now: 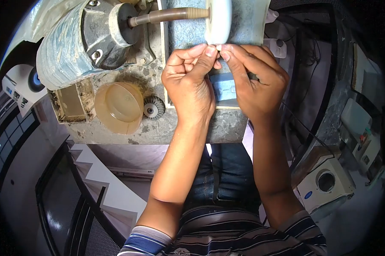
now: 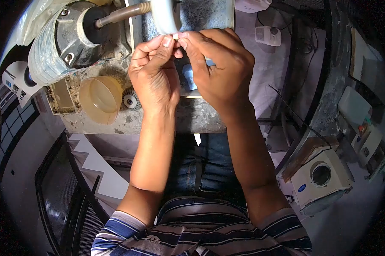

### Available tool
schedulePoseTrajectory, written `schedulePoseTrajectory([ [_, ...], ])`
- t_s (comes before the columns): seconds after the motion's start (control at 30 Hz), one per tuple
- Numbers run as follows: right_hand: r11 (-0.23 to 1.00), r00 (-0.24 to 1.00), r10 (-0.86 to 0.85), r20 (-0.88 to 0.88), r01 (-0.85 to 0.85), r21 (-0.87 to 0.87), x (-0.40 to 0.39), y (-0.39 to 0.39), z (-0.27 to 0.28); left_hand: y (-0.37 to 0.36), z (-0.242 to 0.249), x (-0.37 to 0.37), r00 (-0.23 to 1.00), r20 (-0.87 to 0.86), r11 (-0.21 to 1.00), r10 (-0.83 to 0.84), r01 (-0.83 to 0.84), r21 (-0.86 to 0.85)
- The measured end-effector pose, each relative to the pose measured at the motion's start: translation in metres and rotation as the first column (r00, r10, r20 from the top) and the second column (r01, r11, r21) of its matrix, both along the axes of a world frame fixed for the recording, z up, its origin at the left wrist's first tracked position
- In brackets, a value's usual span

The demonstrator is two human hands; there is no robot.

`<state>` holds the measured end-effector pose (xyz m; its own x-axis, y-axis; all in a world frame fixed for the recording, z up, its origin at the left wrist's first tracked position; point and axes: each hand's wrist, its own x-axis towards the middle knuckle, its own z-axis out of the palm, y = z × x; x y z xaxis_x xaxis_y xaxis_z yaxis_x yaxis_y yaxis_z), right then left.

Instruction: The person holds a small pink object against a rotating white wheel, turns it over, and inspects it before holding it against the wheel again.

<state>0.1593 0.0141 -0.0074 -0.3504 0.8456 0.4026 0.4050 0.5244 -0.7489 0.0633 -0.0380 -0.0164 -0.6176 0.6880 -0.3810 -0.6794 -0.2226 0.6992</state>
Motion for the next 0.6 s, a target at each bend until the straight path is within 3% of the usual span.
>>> schedulePoseTrajectory([
  [0.17, 0.999, 0.999, 0.034, -0.013, -0.034, -0.022, 0.001, 0.003, 0.002, 0.0, -0.002, -0.001, 1.0, 0.001, 1.0, -0.004, 0.004, -0.007],
  [0.23, 0.965, 0.995, 0.035, -0.089, -0.057, -0.256, 0.0, 0.003, 0.007, -0.001, -0.002, -0.003, 1.0, 0.0, 1.0, 0.006, -0.006, -0.011],
  [0.37, 0.912, 0.989, 0.071, -0.133, -0.118, -0.393, 0.002, 0.008, 0.014, -0.002, 0.0, -0.003, 1.0, -0.007, 1.0, -0.01, 0.01, 0.003],
  [0.6, 0.892, 0.983, 0.109, -0.149, -0.163, -0.422, 0.004, 0.011, 0.012, -0.002, 0.003, -0.003, 1.0, -0.008, 1.0, -0.019, 0.019, -0.013],
])
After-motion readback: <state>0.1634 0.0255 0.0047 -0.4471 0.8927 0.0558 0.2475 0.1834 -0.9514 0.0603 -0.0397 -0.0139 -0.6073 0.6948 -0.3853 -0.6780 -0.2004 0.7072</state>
